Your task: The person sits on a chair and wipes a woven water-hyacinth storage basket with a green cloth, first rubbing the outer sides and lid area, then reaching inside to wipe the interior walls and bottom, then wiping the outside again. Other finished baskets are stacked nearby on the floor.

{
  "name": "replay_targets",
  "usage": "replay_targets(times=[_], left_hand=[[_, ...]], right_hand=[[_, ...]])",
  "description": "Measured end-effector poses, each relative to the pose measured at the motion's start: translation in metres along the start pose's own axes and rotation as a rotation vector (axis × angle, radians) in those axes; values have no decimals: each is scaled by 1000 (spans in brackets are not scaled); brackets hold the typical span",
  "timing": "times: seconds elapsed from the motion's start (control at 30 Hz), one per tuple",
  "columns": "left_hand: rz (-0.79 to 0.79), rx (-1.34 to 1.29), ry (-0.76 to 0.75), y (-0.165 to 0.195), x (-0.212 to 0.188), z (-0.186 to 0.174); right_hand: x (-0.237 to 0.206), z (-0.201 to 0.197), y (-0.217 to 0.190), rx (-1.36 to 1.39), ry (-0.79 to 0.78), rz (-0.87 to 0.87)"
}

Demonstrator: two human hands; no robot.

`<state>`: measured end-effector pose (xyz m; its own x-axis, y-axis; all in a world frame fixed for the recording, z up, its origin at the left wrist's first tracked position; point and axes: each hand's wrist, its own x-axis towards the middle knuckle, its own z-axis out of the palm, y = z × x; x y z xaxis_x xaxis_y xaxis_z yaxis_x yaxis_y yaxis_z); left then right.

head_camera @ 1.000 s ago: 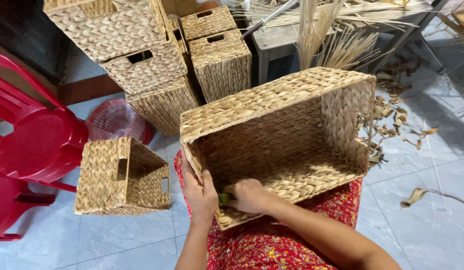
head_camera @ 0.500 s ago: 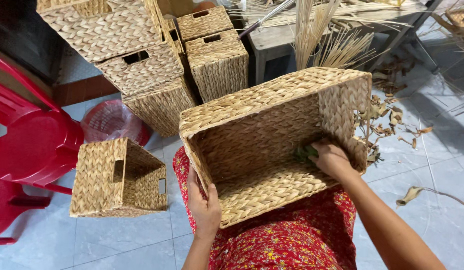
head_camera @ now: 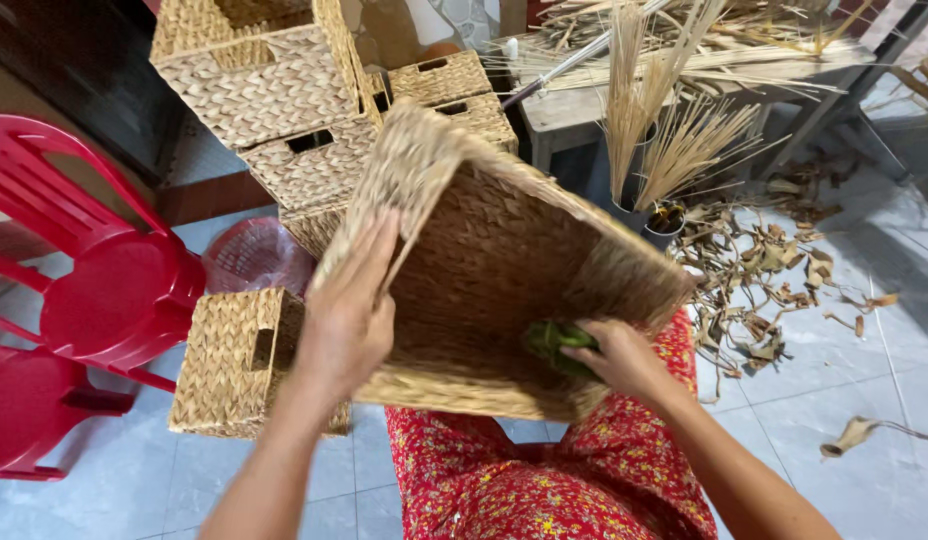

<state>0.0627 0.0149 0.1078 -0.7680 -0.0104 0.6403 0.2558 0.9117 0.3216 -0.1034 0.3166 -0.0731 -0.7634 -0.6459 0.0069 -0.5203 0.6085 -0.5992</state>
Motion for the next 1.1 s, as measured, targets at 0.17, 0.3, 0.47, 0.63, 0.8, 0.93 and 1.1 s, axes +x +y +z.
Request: replay_targets(times=[0.17, 0.3, 0.47, 0.63, 0.8, 0.93, 1.1], left_hand=[[187, 141, -180, 3, 63, -42], [237, 155, -205, 6, 88, -29], [246, 143, -104, -3, 87, 0], [210, 187, -104, -3, 68, -4], [244, 282, -129, 2, 88, -12], [204, 241, -250, 6, 116, -10], [269, 304, -171, 20, 121, 24]], right_hand=[[0, 20, -40, 66, 33, -73], [9, 79, -49, 35, -187, 24], [4, 143, -43, -223, -114, -296], [5, 140, -38, -299, -94, -281], [3, 133, -59, -292, -235, -267], [-1, 142, -72, -118, -195, -325], [8, 150, -63, 79, -178, -376]])
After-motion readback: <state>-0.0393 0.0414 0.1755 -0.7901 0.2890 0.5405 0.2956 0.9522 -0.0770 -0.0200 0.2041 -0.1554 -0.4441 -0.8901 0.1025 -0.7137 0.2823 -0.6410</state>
